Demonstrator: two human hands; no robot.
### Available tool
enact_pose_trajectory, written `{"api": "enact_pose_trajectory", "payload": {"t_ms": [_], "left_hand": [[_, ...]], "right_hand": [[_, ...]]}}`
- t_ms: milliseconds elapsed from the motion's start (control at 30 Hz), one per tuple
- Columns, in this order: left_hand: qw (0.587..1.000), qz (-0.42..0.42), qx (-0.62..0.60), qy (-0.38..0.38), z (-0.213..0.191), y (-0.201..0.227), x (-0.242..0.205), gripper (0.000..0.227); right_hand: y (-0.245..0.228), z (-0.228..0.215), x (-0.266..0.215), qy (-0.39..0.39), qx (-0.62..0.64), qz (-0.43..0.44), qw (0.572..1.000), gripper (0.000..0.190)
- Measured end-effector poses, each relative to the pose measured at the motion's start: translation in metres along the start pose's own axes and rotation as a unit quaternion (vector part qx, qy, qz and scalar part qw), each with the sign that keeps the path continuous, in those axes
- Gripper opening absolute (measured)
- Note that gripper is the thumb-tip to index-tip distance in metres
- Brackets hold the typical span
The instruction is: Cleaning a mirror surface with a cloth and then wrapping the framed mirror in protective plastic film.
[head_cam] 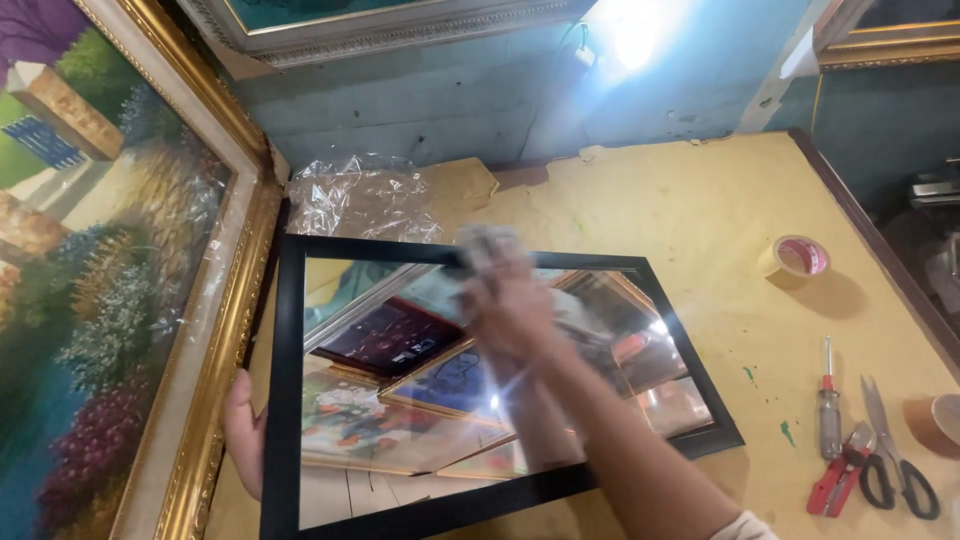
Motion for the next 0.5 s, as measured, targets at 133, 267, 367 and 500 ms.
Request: {"api": "enact_pose_trajectory", "payload": {"t_ms": [133,267,367,500], "left_hand": [[1.000,0.006,-0.011,-0.015,-0.015,0.002,0.002,0.050],[0.999,0.020,-0.012,-0.039,-0.033,0.011,0.003,0.053],[0.997,0.022,0.032,0.069,-0.044,0.013,0.003,0.050],[0.917,0.104,0.172,0.344,-0.024,0.014,-0.023,0.063]], "right_hand": [[-0.086,0.038,-0.044,-0.162,0.036,-0.339,0.926,0.057],[-0.035,0.005,-0.011,-0.108,0.050,-0.177,0.977,0.052],[0.062,-0.046,0.010,0.021,0.019,0.130,0.991,0.058],[0.176,-0.077,0.002,0.085,-0.105,0.412,0.901,0.068]]}}
Point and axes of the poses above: each hand's wrist, its own x-axis towards the middle knuckle, its own z-axis out of the palm, y = z × x, the point moved 3 cm from there along x, towards the middle knuckle, and after that the axes turned 10 degrees about x, right-handed, at the moved point
